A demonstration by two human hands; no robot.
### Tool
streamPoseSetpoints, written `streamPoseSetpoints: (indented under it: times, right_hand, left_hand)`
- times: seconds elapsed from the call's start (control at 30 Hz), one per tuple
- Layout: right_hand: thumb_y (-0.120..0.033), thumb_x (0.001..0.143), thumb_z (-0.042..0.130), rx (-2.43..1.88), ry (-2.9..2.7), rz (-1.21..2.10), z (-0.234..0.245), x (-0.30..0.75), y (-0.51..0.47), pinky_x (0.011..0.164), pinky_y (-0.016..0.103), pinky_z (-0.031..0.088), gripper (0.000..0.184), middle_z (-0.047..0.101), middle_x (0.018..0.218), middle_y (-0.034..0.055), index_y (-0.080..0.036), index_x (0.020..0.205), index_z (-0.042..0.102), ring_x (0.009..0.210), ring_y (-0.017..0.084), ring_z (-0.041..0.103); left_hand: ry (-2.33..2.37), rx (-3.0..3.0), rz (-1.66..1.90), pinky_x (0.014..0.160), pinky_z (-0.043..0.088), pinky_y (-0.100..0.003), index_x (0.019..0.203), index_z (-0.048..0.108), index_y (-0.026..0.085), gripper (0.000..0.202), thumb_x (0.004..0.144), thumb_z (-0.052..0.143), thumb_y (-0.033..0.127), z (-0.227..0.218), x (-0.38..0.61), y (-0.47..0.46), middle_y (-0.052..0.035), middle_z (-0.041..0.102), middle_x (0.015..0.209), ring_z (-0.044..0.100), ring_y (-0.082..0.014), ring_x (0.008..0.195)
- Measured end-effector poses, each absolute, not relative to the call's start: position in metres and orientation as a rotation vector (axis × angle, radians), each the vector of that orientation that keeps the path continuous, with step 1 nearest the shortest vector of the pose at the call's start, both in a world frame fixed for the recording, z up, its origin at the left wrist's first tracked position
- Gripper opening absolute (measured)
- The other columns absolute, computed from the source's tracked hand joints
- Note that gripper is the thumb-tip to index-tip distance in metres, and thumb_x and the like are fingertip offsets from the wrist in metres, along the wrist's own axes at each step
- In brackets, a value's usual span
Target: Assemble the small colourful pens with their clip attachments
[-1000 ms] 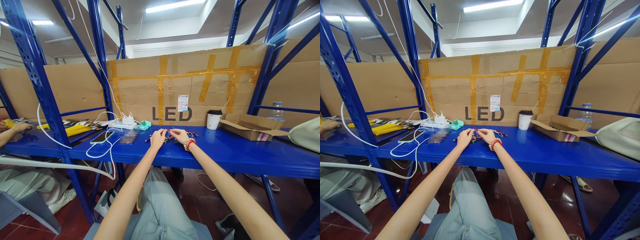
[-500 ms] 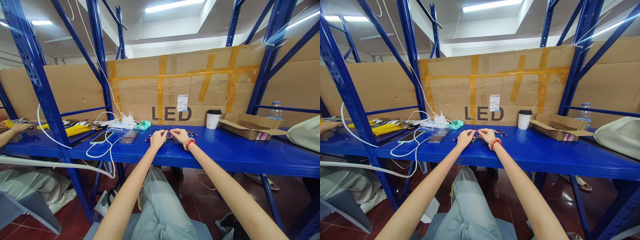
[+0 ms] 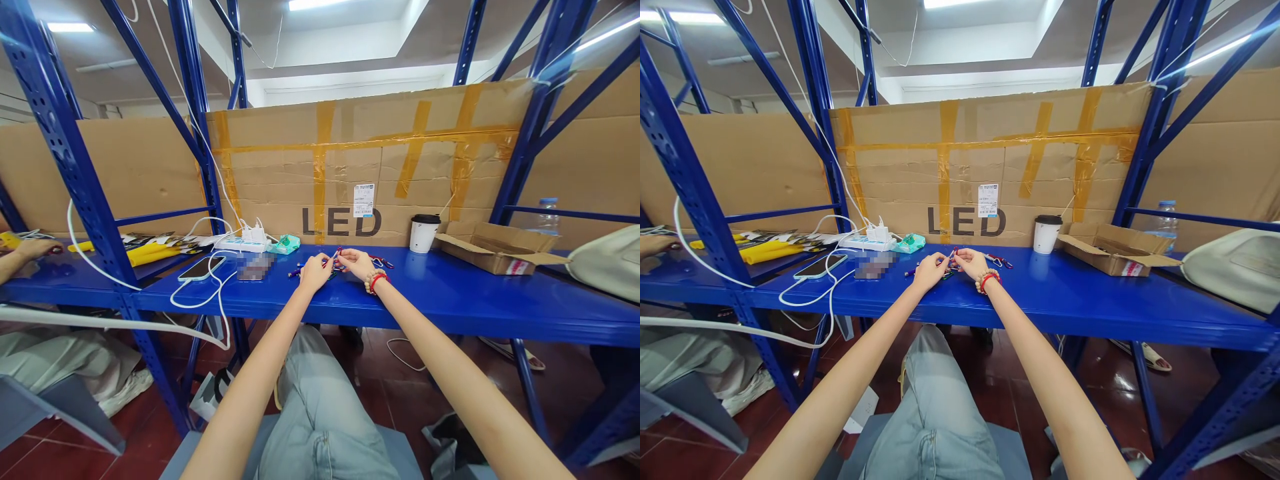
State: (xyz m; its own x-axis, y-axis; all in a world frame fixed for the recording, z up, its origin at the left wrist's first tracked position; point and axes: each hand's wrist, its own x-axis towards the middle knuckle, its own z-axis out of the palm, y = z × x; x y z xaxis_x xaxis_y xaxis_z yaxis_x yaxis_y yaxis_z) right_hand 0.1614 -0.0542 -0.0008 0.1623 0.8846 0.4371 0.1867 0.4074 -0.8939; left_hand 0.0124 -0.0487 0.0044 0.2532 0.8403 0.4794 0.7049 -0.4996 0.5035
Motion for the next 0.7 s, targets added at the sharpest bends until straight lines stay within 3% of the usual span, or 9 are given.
streamPoseSetpoints:
  times: [0.13, 0.5, 0.7]
  right_hand:
    - [-0.019, 0.065, 0.073, -1.041, -1.316, 0.727, 0.0, 0.159, -0.056, 0.05, 0.022, 0.054, 0.021, 0.069, 0.072, 0.0037, -0.016, 0.079, 0.057, 0.067, 0.017, 0.068]
    - [-0.01, 0.073, 0.068, -1.151, -1.302, 0.863, 0.01, 0.153, -0.071, 0.047, 0.016, 0.05, 0.011, 0.067, 0.064, 0.0003, -0.014, 0.081, 0.061, 0.054, 0.01, 0.064]
    - [-0.026, 0.068, 0.077, -1.172, -1.349, 0.876, 0.01, 0.155, -0.065, 0.047, 0.015, 0.049, 0.024, 0.068, 0.067, 0.0021, -0.012, 0.085, 0.068, 0.056, 0.01, 0.063]
  left_hand:
    - [1.431, 2.299, 1.123, 0.08, 0.045, -0.03, 0.101, 0.062, 0.024, 0.031, 0.092, 0.038, 0.04, 0.002, 0.012, -0.045, -0.0041, 0.068, 0.101, 0.057, -0.0202, 0.103]
    - [1.35, 2.281, 1.242, 0.088, 0.044, -0.029, 0.107, 0.058, 0.024, 0.023, 0.091, 0.042, 0.028, 0.002, 0.009, -0.04, -0.0035, 0.067, 0.109, 0.059, -0.0187, 0.105]
    - [1.314, 2.358, 1.249, 0.093, 0.043, -0.028, 0.108, 0.058, 0.023, 0.026, 0.089, 0.04, 0.027, 0.003, 0.012, -0.038, -0.0042, 0.065, 0.114, 0.058, -0.0178, 0.108]
